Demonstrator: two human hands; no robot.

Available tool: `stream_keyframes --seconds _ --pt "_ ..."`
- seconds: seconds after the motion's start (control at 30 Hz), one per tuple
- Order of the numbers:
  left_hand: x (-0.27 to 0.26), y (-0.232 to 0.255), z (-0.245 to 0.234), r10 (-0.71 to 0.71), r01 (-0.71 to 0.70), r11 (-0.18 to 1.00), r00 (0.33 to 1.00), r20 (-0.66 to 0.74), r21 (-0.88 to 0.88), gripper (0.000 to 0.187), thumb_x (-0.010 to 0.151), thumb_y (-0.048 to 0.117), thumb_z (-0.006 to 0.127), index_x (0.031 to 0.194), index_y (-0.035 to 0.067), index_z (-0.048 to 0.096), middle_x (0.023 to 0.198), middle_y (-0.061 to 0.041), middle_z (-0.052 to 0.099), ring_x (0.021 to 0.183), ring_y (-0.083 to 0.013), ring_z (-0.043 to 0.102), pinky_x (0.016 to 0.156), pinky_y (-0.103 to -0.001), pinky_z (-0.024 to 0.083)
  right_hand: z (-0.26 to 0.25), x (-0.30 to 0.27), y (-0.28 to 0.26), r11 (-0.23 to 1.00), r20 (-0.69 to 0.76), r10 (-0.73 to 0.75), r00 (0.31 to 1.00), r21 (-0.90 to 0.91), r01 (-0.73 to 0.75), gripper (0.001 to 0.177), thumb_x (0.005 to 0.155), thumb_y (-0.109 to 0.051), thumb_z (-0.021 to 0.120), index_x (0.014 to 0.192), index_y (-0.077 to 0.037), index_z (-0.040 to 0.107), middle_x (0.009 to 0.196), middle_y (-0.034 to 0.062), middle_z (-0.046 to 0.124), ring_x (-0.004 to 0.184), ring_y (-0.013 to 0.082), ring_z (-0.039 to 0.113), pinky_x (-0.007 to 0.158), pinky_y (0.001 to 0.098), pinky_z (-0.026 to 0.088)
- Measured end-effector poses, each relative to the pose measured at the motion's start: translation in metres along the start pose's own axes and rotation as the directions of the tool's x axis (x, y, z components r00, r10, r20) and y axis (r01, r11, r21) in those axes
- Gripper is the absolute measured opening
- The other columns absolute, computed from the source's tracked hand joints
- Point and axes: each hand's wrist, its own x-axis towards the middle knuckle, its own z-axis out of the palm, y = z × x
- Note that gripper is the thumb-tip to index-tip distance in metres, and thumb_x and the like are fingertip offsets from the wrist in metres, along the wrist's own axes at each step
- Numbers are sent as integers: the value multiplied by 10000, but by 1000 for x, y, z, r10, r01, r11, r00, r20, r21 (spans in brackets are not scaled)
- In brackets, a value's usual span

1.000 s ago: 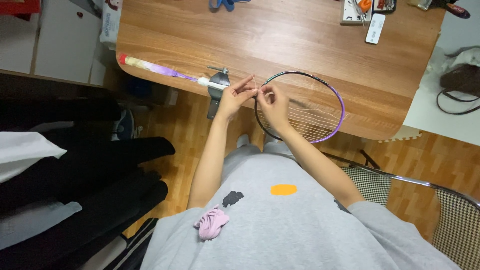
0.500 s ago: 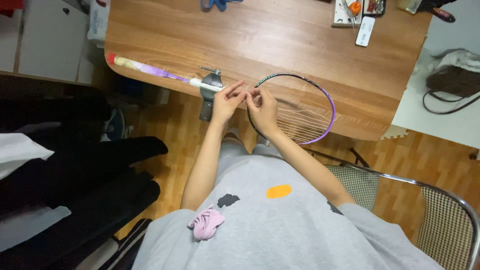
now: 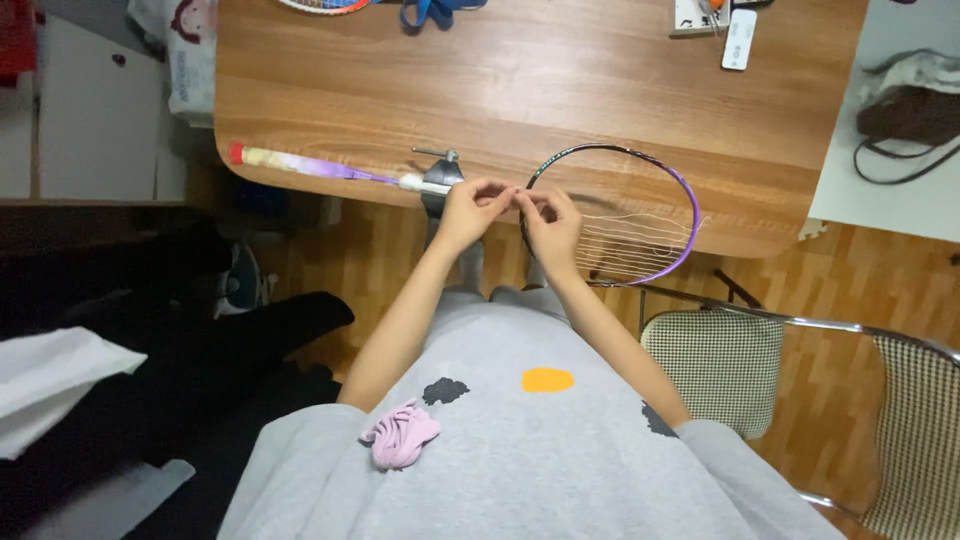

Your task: Manually weaving and stringing a badminton racket using a stringing clamp tool on a table.

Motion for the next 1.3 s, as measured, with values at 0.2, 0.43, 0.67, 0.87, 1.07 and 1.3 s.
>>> stream_keyframes --seconds 0.2,0.43,0.67,0.87,1.07,1.3 --pt "9 2 -14 -53 48 997 995 89 56 232 989 104 660 1140 -69 698 1052 -115 771 952 -152 760 855 -267 624 6 -2 -5 988 -21 150 989 49 -148 78 929 -104 768 961 -34 759 845 -28 701 599 1 423 520 195 333" --pt "16 -18 -16 -34 29 998 996 81 60 234 1008 123 665 1136 -65 718 1015 -118 771 906 -141 748 829 -267 603 13 -6 -2 983 -34 183 982 10 -183 85 913 -98 769 946 -23 744 781 -40 690 571 -8 410 499 191 318" --pt "14 -20 -14 -141 141 986 990 5 -89 260 1005 179 668 1108 -45 749 970 -81 773 868 -131 733 768 -261 587 35 -14 9 990 -168 135 977 69 -125 75 939 -94 763 970 -27 747 824 -39 676 621 2 414 534 194 334" --pt "14 -13 -15 -187 185 974 982 -4 -127 260 997 190 675 1114 -27 756 984 -75 773 867 -117 712 785 -256 583 43 -15 -15 999 -276 40 960 -16 -46 68 936 -89 773 972 -32 762 813 -25 596 652 41 432 567 214 349" --pt "12 -9 -17 -159 166 977 985 63 -134 263 1019 188 649 1139 -31 730 987 -64 755 882 -120 720 802 -255 571 34 -8 -15 1000 -258 7 966 -13 -10 93 971 -109 738 1027 -40 766 898 0 600 726 57 497 624 215 396" --pt "17 -3 -19 -110 121 991 981 158 -57 262 1041 187 614 1170 -24 702 981 -61 751 877 -115 713 795 -256 571 3 17 1 986 124 136 983 83 -147 146 989 -144 715 1079 -46 776 888 -7 727 753 24 609 667 203 476"
